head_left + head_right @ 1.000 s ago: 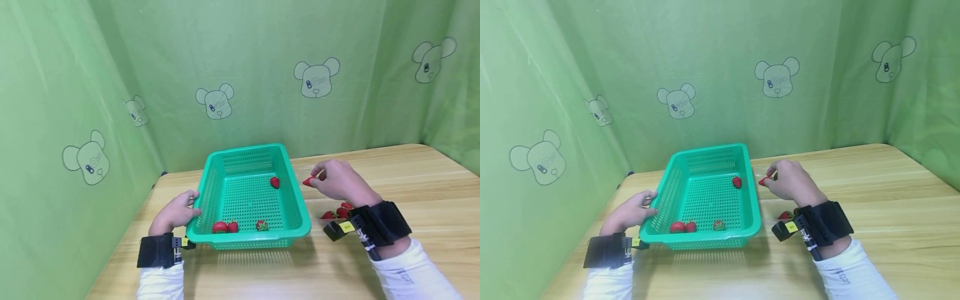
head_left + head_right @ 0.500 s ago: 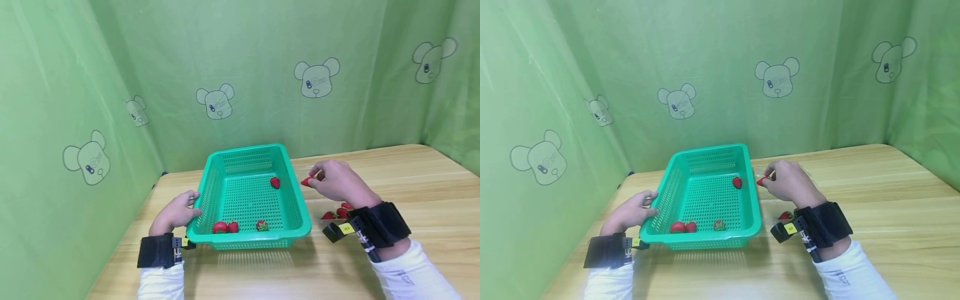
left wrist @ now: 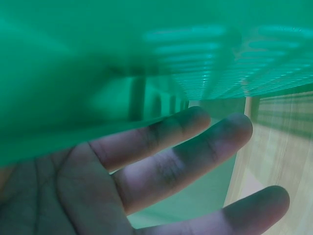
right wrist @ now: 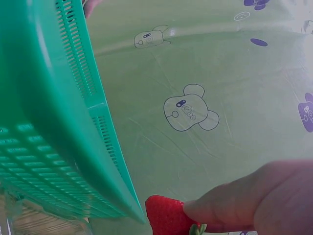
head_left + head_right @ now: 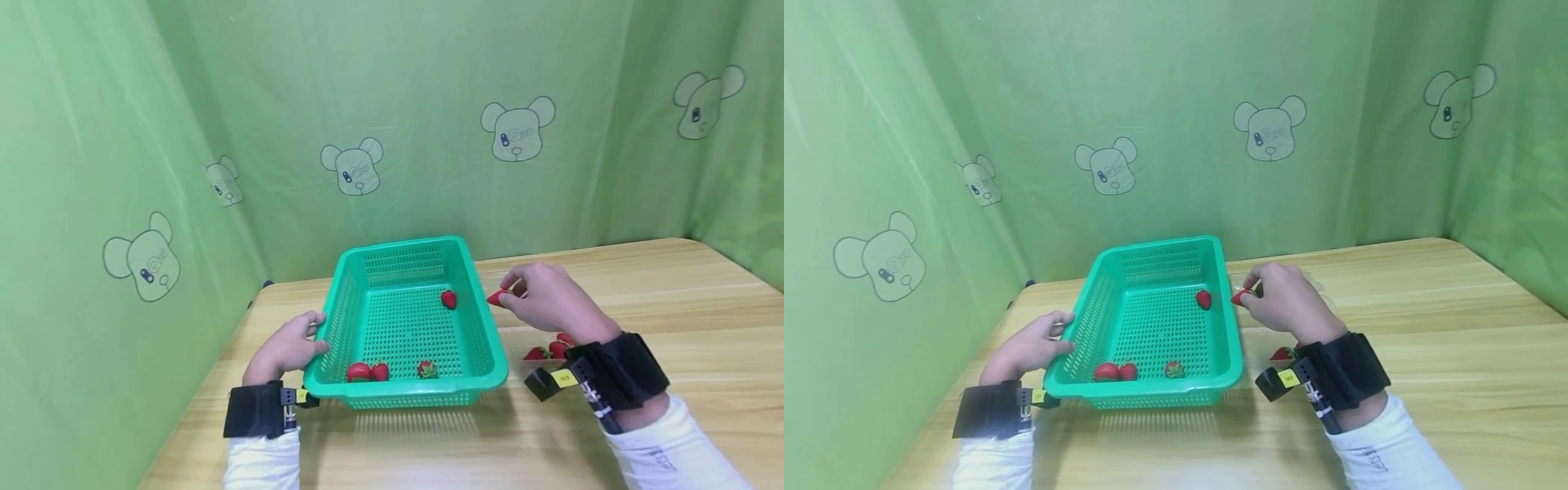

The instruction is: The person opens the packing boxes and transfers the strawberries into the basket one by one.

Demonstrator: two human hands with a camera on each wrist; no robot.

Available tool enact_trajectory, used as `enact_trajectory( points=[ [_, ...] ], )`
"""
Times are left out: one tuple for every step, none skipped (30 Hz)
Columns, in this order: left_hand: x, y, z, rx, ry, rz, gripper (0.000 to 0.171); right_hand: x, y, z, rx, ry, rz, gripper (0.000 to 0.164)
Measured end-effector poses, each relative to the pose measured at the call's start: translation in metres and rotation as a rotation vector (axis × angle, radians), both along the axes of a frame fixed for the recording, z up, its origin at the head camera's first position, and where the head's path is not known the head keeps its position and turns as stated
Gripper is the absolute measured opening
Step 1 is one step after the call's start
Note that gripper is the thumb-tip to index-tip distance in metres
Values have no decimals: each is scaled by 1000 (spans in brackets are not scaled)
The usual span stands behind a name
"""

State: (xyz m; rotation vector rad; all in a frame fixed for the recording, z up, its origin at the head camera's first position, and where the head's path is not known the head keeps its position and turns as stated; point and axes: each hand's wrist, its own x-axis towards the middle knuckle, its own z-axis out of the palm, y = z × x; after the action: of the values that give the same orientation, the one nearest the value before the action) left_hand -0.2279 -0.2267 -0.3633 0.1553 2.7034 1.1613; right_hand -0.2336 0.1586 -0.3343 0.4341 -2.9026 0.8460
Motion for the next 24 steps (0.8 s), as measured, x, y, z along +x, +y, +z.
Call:
enact_trajectory(
  points=[
    [0,0,0,2,1,3,54,0,-1,1,0,-3,0,24],
    [0,1,1,0,2,2,54,0,-1,1,0,-2,0,24],
    [1,0,1,-5,5,-1,54,1,-2,1,-1,0,1,24],
    [1,1,1,-5,6,-2,54,1,-2,1,-1,3,3,24],
    [1,1,1,-5,6,-2,54,1,-3,1,-2,5,5,24],
    [1,1,1,-7,6,-1,54,1,-3,1,-3,7,7,23],
    [1,1,1,-8,7,-1,54,1,-4,0,-4,11,10,23],
    [1,1,1,-8,7,1,54,1,-4,0,-5,14,16,23],
    [1,1,0,-11,9,-4,54,1,-4,0,-6,13,18,23],
    [1,1,0,-7,6,-1,54,2,-4,0,-5,13,21,23],
    [2,1,0,-7,4,2,54,2,-5,-1,-5,15,24,23],
    [2,1,0,-7,4,4,54,2,-5,-1,-4,19,27,23],
    [2,0,0,-12,8,-3,54,2,-5,-1,-4,20,28,23],
    [2,0,0,-14,8,-2,54,2,-6,0,-5,21,30,22],
    [2,0,0,-16,9,-3,54,3,-6,0,-5,23,31,22],
    [1,1,0,-11,5,5,54,3,-6,0,-5,25,31,22],
    [1,1,0,-12,6,2,54,3,-6,0,-5,27,32,22],
    [1,0,0,-13,7,1,54,3,-7,0,-5,28,33,22],
    [0,0,0,-14,7,1,54,3,-7,0,-4,31,33,22],
    [0,1,0,-10,6,8,54,3,-7,0,-3,33,31,22],
    [0,1,0,-8,4,9,54,3,-7,0,-1,37,31,22],
    [1,1,0,-10,3,4,54,3,-8,0,0,41,33,21],
    [1,0,0,-9,2,5,54,3,-8,0,2,43,32,21],
    [1,0,0,-8,2,8,54,3,-9,0,4,48,33,21]
  ],
)
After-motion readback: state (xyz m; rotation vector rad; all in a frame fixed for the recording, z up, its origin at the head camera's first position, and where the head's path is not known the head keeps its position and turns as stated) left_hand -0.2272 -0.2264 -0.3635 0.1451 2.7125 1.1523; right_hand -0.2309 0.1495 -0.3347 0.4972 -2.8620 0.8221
